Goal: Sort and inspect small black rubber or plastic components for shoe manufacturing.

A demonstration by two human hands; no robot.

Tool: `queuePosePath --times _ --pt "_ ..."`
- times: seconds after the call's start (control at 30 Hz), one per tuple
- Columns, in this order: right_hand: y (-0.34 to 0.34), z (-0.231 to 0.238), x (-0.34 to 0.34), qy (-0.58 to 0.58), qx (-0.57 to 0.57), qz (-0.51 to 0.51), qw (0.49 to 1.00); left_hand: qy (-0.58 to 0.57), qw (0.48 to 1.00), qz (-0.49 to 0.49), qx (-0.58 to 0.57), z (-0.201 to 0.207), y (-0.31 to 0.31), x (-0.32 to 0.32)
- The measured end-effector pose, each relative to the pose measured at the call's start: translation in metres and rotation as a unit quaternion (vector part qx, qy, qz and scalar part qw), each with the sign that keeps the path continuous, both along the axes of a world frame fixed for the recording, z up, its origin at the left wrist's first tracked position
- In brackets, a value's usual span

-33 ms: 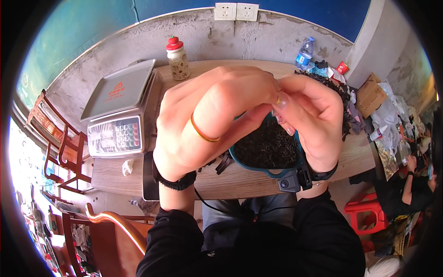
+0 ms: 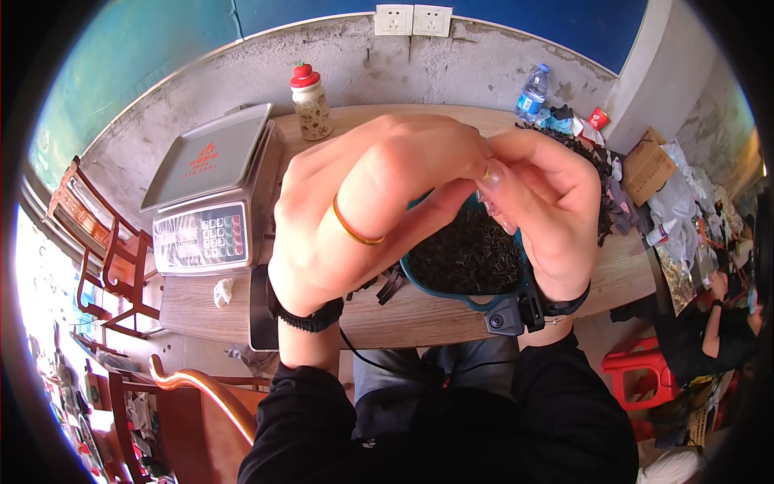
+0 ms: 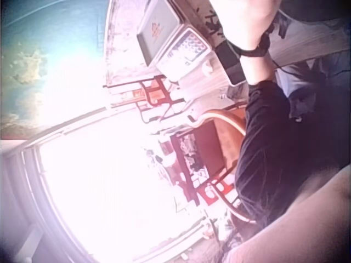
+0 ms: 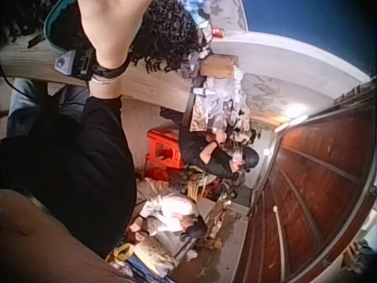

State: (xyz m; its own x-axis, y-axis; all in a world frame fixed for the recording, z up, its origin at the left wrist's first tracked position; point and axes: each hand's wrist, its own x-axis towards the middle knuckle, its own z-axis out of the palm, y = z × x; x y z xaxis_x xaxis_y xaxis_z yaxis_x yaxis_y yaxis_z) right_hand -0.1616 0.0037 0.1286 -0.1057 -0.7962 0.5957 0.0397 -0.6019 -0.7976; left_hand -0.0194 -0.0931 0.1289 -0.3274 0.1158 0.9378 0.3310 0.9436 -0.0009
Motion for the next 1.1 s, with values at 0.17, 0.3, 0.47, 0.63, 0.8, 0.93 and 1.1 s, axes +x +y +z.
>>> queuePosePath --times 0.17,0.3,0.47,0.63,0.8,0.93,1.1 --pt "-0.002 -0.002 -0.007 0.019 -0.016 -0.064 0.998 -0.013 0.996 0.07 0.062 -0.001 0.001 0.001" --pt "-0.013 -0.002 -0.052 0.19 0.077 -0.251 0.946 -0.087 0.968 0.206 0.111 -0.002 -0.033 0.007" --pt "-0.024 -0.031 -0.189 0.514 0.154 -0.453 0.712 -0.287 0.896 0.303 0.155 -0.05 -0.112 -0.017" --pt "-0.01 -0.063 -0.193 0.602 0.214 -0.401 0.657 -0.508 0.792 0.246 0.231 -0.109 -0.153 -0.049" --pt "-0.003 -0.083 -0.138 0.603 0.178 -0.122 0.768 -0.604 0.722 0.268 0.206 -0.134 -0.143 -0.068" --pt "0.005 -0.095 -0.116 0.624 0.242 0.063 0.74 -0.586 0.728 0.275 0.226 -0.128 -0.145 -0.069" --pt "0.006 -0.087 -0.103 0.605 0.268 0.069 0.746 -0.555 0.745 0.196 0.314 -0.123 -0.152 -0.066"
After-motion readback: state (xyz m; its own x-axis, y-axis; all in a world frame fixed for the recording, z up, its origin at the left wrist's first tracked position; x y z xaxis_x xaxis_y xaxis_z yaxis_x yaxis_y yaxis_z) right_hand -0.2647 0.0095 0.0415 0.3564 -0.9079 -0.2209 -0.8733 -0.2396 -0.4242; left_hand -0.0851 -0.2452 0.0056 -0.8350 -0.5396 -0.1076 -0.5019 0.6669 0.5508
